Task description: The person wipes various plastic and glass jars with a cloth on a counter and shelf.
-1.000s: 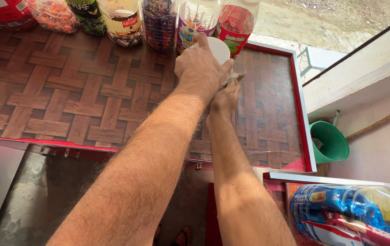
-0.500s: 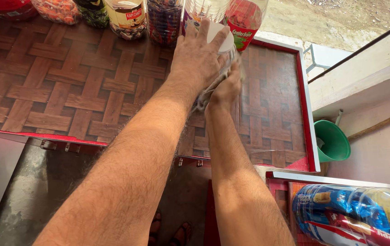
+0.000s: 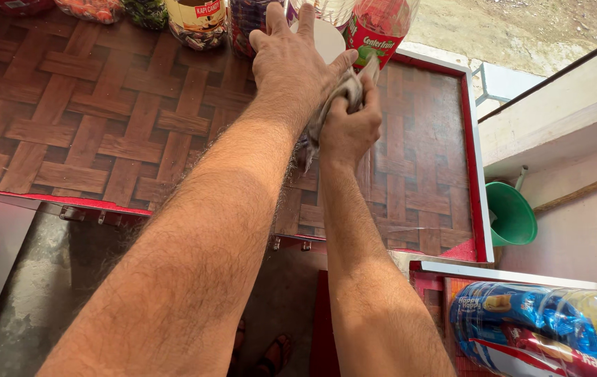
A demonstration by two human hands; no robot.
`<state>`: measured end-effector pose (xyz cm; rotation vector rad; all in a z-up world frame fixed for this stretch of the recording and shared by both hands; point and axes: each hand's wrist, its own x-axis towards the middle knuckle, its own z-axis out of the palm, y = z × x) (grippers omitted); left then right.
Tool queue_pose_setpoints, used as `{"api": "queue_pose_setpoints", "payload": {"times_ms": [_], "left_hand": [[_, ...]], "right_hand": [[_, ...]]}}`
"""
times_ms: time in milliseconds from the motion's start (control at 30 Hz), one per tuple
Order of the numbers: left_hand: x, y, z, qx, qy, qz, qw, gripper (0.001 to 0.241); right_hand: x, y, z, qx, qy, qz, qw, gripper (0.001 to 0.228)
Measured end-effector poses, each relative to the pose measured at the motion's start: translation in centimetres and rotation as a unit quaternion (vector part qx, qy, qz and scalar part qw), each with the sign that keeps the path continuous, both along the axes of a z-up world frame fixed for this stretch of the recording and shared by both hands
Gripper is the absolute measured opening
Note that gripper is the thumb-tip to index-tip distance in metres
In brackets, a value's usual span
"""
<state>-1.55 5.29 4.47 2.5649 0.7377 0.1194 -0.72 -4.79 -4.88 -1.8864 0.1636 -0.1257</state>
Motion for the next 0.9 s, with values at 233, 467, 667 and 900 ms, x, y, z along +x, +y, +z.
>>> {"api": "queue_pose_setpoints", "payload": {"times_ms": [233,467,667,900], "left_hand": [[0.4,1.4,-0.1,-0.064,0.041,-0.053,0.996,0.095],[1.2,3.4,-1.6,-0.032,0.121,-0.137,0.983,0.102],[0.1,4.2,-0.8,-0.031,0.107,-0.151,0.982,0.116],[0.4,2.7,-1.7,0.010,0.032,-0.140,0.990,0.109]], "right_hand": [[1.4,-0.7,-0.6,-0.051,0.005,0.011,0.999,0.038],[5.4,1.3,5.2,-0.055,-0.135,0.179,0.973,0.036],[4.0,2.2,7.1,-0.255,-0.303,0.294,0.870,0.034],[4.1,2.3,6.0,-0.300,-0.146,0.097,0.938,0.032]]}}
